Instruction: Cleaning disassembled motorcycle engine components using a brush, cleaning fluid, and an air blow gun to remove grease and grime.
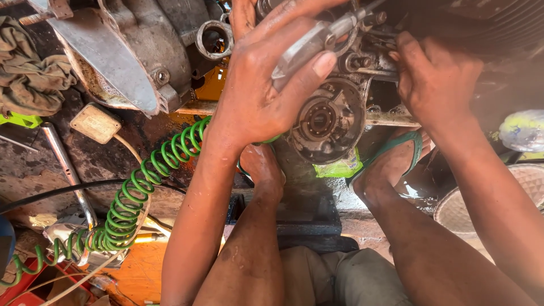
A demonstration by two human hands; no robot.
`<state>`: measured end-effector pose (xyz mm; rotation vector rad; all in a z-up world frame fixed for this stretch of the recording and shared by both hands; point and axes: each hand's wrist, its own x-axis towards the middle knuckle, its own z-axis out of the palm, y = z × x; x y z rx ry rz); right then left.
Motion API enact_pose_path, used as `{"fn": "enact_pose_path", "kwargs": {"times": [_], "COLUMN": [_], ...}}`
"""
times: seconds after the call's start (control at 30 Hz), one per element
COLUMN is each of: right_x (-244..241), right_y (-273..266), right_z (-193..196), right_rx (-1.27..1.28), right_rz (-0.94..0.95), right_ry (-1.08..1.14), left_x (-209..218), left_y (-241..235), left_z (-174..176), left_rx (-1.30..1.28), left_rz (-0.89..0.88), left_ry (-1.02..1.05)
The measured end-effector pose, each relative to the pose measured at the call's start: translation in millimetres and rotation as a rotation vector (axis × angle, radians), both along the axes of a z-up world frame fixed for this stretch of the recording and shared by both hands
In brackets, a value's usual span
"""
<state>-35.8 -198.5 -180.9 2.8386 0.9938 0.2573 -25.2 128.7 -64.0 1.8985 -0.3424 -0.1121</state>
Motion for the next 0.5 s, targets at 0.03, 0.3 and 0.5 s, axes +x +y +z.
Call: {"fn": "enact_pose_path", "kwargs": {"times": [0.03,0.3,0.5], "right_x": [-1.7,-2.0,-2.5], "right_y": [-0.2,5.5,16.3], "right_z": [0.1,8.8,25.6], "right_rx": [-0.056,-0.220,-0.419], "right_rz": [-0.017,0.004,-0.034], "right_ry": [-0.029,-0.073,0.005], "left_x": [-0.6,-2.8,-5.9], "left_y": [0.0,0.1,-0.4], "left_z": [-1.4,-2.4,-8.6], "left_rx": [-0.007,-0.045,0.000], "left_rz": [-0.001,0.000,0.009], "left_ry": [-0.009,-0.032,-0.063]}}
